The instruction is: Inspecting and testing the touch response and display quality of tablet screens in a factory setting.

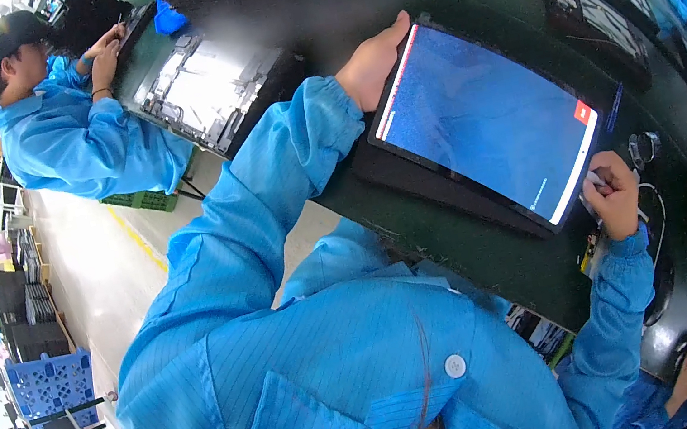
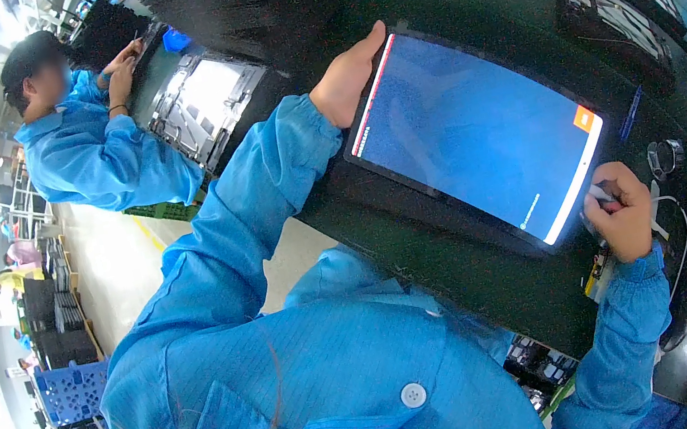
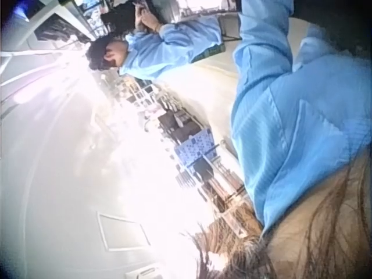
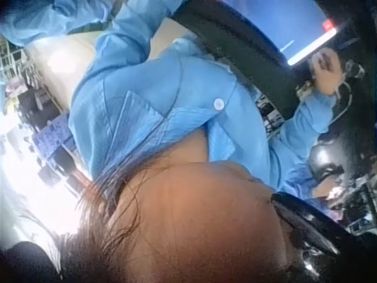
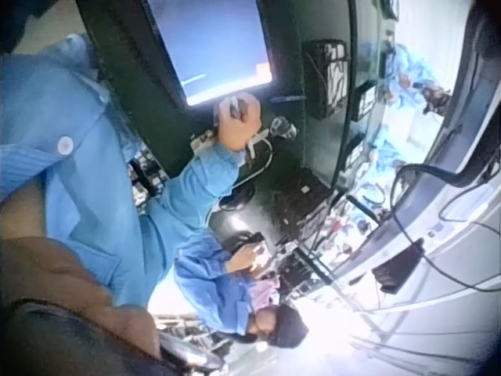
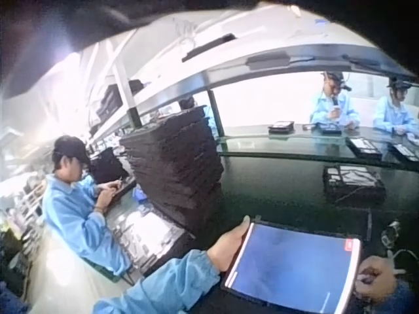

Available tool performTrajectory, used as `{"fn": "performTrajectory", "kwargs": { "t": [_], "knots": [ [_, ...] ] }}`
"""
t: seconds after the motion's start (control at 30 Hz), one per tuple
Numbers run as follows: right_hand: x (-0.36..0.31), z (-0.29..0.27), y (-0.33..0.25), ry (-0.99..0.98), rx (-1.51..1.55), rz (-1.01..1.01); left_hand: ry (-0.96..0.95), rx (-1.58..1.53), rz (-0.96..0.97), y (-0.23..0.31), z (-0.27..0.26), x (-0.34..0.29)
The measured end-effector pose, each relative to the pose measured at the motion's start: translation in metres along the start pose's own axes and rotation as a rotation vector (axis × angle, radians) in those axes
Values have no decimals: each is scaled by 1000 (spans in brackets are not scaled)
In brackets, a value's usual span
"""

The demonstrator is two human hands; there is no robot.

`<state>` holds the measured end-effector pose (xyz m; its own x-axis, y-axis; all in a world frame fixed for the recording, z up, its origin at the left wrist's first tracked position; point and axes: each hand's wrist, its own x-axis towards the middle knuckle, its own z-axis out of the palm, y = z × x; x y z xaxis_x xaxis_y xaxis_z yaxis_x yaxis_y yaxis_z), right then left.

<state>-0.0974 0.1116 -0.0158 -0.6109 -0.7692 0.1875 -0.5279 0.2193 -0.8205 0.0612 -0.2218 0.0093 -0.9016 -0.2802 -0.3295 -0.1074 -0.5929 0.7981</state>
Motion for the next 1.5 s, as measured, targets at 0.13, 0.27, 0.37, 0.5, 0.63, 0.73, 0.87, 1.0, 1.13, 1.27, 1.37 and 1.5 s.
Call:
{"fn": "performTrajectory", "kwargs": {
  "t": [0.13,0.27,0.37,0.5,0.63,0.73,0.87,1.0,1.13,1.27,1.37,1.5],
  "knots": [
    [1,-2,-1,-50,179,88,-69,-77,-17,-3,-4,2],
    [5,-4,13,238,-138,-52,1,-45,62,-1,-5,2],
    [20,-18,0,307,-377,-7,5,-75,43,1,-6,1],
    [18,-24,-15,363,-757,-136,-2,-78,22,0,-2,3],
    [2,-2,-47,163,-417,-230,19,-65,27,2,0,-1],
    [0,18,-67,40,-619,-301,42,-50,40,1,-1,-1],
    [3,5,-64,117,-300,-270,44,-73,45,4,-1,-6],
    [-18,-58,-19,159,51,157,30,-79,27,3,9,-5],
    [-22,-89,31,-126,-85,508,178,69,78,3,9,-9],
    [-19,-91,41,-32,-204,465,229,156,99,1,3,-7],
    [-21,-88,35,4,-201,504,228,152,90,1,4,-6],
    [-22,-92,34,-3,-193,555,171,73,85,2,10,-12]
  ]
}}
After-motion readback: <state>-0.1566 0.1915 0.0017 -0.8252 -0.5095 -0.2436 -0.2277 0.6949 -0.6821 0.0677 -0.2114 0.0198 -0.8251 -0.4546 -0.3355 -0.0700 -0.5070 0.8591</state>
